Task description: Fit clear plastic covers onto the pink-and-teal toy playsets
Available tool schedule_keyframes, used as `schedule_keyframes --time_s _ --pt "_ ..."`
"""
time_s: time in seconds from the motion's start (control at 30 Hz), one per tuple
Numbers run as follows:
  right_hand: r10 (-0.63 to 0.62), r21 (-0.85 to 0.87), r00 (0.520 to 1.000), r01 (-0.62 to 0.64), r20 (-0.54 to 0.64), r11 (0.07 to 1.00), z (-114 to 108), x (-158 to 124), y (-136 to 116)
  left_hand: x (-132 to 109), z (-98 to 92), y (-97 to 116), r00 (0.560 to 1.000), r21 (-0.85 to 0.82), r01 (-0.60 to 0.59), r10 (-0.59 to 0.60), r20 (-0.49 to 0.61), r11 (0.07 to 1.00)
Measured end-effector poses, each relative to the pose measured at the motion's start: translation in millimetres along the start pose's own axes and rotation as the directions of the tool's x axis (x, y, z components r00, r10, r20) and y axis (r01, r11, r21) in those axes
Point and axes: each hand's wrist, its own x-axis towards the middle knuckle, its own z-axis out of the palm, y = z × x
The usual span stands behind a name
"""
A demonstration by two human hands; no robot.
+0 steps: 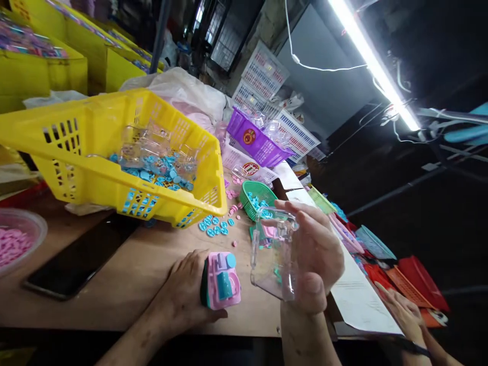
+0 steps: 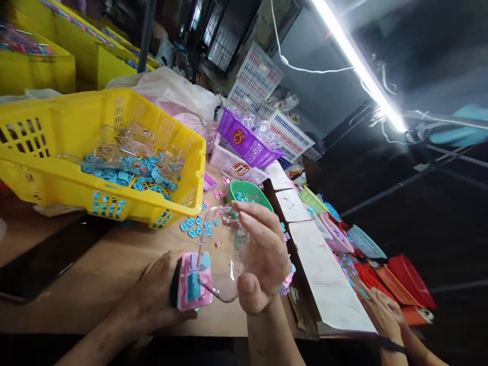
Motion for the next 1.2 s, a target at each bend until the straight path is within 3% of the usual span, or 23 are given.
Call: schedule_keyframes --time_s 0.2,0.33,0.47,0.57,0.63,0.73,0.83,0.97,1.2 --pt "0.021 0.082 0.998 -0.016 -0.062 0.997 -4.3 -4.2 -12.0 -3.0 6.0 -8.9 0.999 0.012 -0.005 0.005 -0.051 1.0" --pt "0.092 -0.003 0.994 -0.092 -0.059 0.996 -5.2 -13.9 -20.8 -4.1 6.4 -10.0 0.998 0.006 -0.011 0.011 -0.056 1.0" --pt "0.145 0.085 0.987 -0.139 -0.064 0.987 -10.4 -22.8 -28.9 -3.7 3.2 -8.3 0.996 0.006 -0.052 0.053 -0.072 0.999" --pt "0.19 0.174 0.981 -0.194 0.039 0.965 -15.4 -24.4 -26.2 -1.9 -0.2 -2.7 0.997 0.026 -0.029 0.031 -0.065 0.999" --pt "0.229 0.222 0.939 -0.288 0.257 0.931 -15.0 -26.0 -17.9 -0.6 -2.8 2.1 0.999 0.032 -0.022 0.024 -0.045 0.999" --pt "0.302 0.11 0.777 -0.428 0.553 0.897 -5.5 -36.6 -0.6 1.2 -6.0 6.2 0.999 0.022 -0.037 0.037 -0.034 0.999" --pt "0.354 -0.009 0.673 -0.459 0.649 0.889 5.5 -52.3 11.8 1.8 -7.7 6.8 0.999 0.017 -0.022 0.022 -0.023 1.0" --pt "0.346 -0.018 0.641 -0.46 0.685 0.888 8.0 -58.2 15.6 0.9 -8.7 8.0 1.0 0.017 -0.022 0.022 -0.012 1.0" --pt "0.306 -0.032 0.604 -0.421 0.735 0.906 10.5 -41.6 11.4 1.6 -9.1 7.1 0.999 0.027 -0.043 0.043 -0.006 0.999"
